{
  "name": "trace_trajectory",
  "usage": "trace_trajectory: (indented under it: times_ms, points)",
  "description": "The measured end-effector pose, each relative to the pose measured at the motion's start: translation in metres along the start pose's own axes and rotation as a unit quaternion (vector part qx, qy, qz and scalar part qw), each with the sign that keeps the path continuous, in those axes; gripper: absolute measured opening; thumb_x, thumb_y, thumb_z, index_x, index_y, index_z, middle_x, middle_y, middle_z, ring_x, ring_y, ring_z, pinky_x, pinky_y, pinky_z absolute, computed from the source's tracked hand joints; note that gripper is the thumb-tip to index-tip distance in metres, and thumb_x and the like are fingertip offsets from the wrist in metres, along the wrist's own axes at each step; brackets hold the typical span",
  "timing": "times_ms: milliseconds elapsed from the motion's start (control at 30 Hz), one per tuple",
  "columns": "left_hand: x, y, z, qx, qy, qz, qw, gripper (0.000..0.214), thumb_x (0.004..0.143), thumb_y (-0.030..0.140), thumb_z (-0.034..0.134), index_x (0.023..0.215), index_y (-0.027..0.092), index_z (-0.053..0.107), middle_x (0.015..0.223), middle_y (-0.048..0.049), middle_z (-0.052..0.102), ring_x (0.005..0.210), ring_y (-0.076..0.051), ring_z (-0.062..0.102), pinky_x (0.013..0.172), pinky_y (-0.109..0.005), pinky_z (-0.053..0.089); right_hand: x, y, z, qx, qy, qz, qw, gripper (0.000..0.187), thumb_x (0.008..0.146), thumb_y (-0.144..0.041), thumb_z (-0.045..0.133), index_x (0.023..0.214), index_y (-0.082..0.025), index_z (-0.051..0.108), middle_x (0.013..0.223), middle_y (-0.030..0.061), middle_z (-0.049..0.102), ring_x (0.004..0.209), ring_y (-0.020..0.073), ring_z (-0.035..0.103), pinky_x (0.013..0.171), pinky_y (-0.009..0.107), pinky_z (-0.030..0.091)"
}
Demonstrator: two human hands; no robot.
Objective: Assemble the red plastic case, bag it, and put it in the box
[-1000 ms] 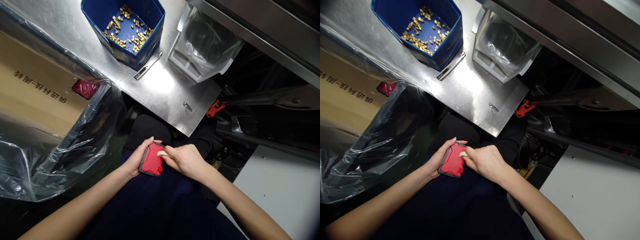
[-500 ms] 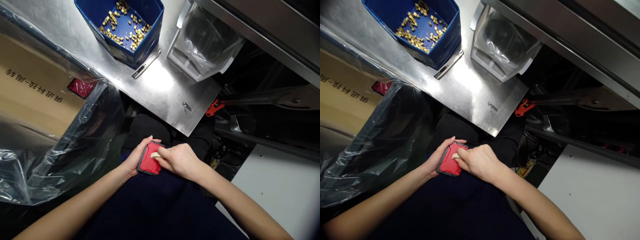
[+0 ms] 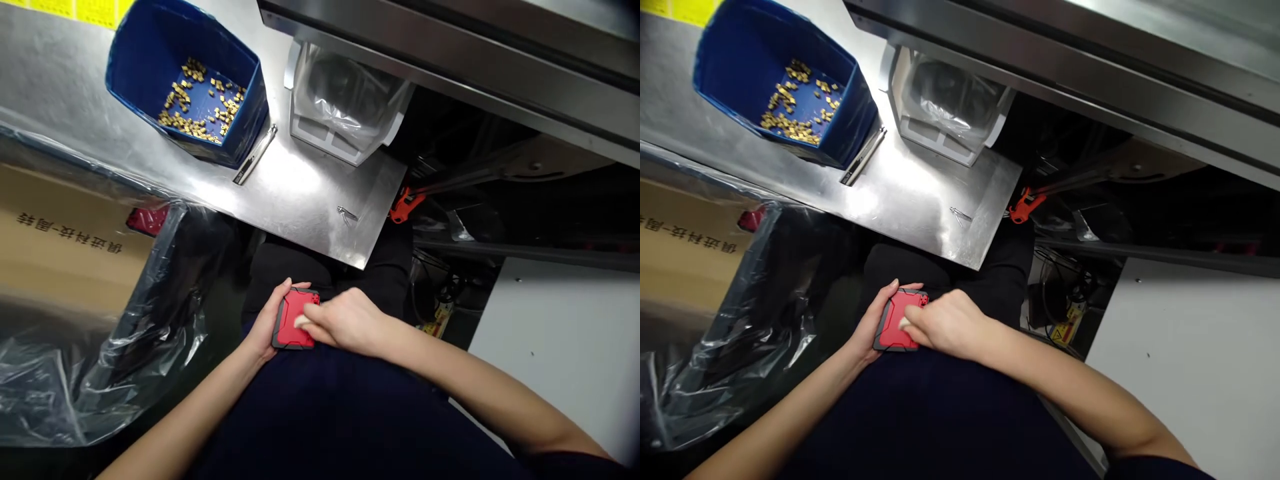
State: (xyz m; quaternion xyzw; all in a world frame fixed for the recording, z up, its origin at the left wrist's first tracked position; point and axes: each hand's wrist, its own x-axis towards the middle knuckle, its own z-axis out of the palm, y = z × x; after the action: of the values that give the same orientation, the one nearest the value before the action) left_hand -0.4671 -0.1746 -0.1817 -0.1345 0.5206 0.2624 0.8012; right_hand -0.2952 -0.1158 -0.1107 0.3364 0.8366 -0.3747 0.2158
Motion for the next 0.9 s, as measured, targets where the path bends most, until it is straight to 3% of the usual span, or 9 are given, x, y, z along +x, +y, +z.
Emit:
trace_trajectory:
  times_ms: [133,267,367,467,567,667,767,900]
  points:
    - [-0.003,-0.002,0.003,-0.017,0.013,0.019,1.000,0.044,0.097,0.054,0.061,0.102,0.012,0.074,0.077,-0.0102,0.076,0.058,-0.021,0.070,0.056,-0.028,0.058,0.021,0.016,-0.016,0.004,0.100,0.063,0.993,0.044,0.109,-0.055,0.032,0.107,-0.024,0.063,0.084,0.0035,0.076,0.073,0.0214,0.070,0.058,0.030,0.026]
    - [-0.011,-0.006,0.004,-0.011,-0.028,0.042,0.999,0.055,0.101,0.057,0.049,0.125,0.011,0.065,0.100,-0.0184,0.078,0.082,-0.032,0.078,0.074,-0.040,0.063,0.049,0.050,-0.030,0.093,0.211,0.147,0.962,0.048,0.108,-0.058,0.030,0.122,-0.025,0.062,0.109,0.0075,0.075,0.098,0.0269,0.071,0.074,0.032,0.043]
    - [-0.017,-0.012,0.002,-0.014,-0.047,0.070,0.996,0.057,0.102,0.057,0.047,0.131,0.010,0.060,0.107,-0.0224,0.077,0.088,-0.034,0.078,0.081,-0.043,0.062,0.058,0.088,-0.035,0.110,0.325,0.164,0.925,0.055,0.105,-0.057,0.039,0.144,-0.020,0.049,0.139,0.0157,0.061,0.118,0.0303,0.065,0.089,0.037,0.049]
    - [-0.022,-0.018,-0.005,-0.035,-0.085,0.096,0.991,0.059,0.102,0.058,0.048,0.137,0.011,0.056,0.118,-0.0245,0.074,0.098,-0.035,0.076,0.090,-0.047,0.061,0.038,0.144,-0.031,0.057,0.431,0.205,0.877,0.046,0.109,-0.041,0.028,0.144,-0.020,0.050,0.139,0.0150,0.060,0.122,0.0263,0.061,0.097,0.036,0.048]
    - [-0.030,-0.020,-0.015,-0.047,-0.130,0.129,0.982,0.060,0.101,0.056,0.053,0.144,0.014,0.052,0.131,-0.0233,0.069,0.111,-0.035,0.072,0.098,-0.049,0.058,0.002,0.204,-0.013,-0.051,0.379,0.328,0.864,0.047,0.105,-0.023,0.027,0.142,-0.019,0.054,0.131,0.0186,0.065,0.116,0.0277,0.061,0.091,0.036,0.047]
    - [-0.037,-0.017,-0.022,-0.021,-0.138,0.163,0.977,0.060,0.100,0.051,0.058,0.148,0.016,0.049,0.138,-0.0213,0.066,0.117,-0.033,0.070,0.099,-0.045,0.057,-0.023,0.245,0.012,-0.083,0.328,0.342,0.877,0.050,0.100,-0.017,0.036,0.147,-0.017,0.054,0.131,0.0249,0.064,0.114,0.0352,0.058,0.087,0.044,0.044]
    - [-0.044,-0.012,-0.028,0.024,-0.106,0.198,0.974,0.063,0.098,0.053,0.062,0.149,0.018,0.049,0.135,-0.0196,0.068,0.116,-0.032,0.070,0.096,-0.042,0.059,-0.026,0.263,0.028,-0.118,0.284,0.307,0.901,0.055,0.100,-0.012,0.032,0.152,-0.017,0.050,0.137,0.0255,0.061,0.121,0.0388,0.052,0.092,0.049,0.039]
    - [-0.053,-0.007,-0.038,0.094,-0.043,0.265,0.959,0.072,0.091,0.058,0.071,0.148,0.019,0.051,0.134,-0.0178,0.069,0.115,-0.031,0.070,0.096,-0.040,0.058,-0.026,0.266,0.022,-0.157,0.255,0.265,0.917,0.055,0.100,-0.013,0.036,0.153,-0.010,0.047,0.136,0.0287,0.061,0.124,0.0397,0.046,0.099,0.052,0.032]
